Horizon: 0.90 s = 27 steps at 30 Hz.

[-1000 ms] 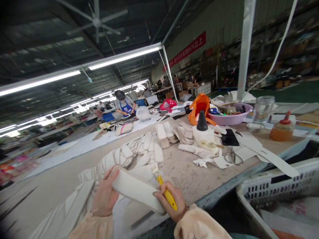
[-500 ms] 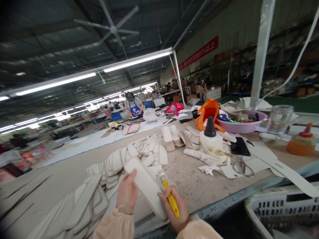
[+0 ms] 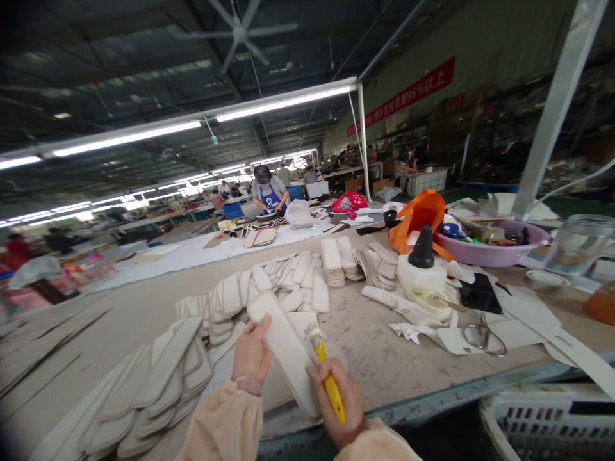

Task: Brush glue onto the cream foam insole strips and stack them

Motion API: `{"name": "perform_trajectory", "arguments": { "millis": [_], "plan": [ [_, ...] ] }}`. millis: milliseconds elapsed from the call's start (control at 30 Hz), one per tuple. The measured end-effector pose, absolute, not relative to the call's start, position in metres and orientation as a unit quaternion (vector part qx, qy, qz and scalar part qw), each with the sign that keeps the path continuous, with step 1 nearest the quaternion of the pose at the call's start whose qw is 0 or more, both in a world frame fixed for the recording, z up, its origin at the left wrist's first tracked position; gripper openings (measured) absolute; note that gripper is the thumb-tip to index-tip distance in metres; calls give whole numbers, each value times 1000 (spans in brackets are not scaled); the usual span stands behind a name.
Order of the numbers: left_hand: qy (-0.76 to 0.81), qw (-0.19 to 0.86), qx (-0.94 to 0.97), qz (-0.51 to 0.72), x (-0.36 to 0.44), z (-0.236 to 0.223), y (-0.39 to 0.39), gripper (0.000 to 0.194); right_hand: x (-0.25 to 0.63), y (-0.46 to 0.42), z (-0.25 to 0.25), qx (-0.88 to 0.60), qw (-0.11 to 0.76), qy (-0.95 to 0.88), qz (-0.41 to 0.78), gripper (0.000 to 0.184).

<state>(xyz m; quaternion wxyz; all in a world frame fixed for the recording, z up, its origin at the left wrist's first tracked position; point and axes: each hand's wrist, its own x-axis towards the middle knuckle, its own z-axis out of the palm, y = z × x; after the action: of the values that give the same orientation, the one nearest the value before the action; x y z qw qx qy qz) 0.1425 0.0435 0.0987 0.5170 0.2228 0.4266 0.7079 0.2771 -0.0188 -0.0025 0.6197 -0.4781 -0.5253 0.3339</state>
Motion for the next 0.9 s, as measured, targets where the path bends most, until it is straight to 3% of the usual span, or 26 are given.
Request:
{"name": "perform_trajectory", "arguments": {
  "millis": [900],
  "plan": [
    [446,541,119,703,109,93,65,11,288,-12,-3,-430,557,-580,412,28]
  ]
}}
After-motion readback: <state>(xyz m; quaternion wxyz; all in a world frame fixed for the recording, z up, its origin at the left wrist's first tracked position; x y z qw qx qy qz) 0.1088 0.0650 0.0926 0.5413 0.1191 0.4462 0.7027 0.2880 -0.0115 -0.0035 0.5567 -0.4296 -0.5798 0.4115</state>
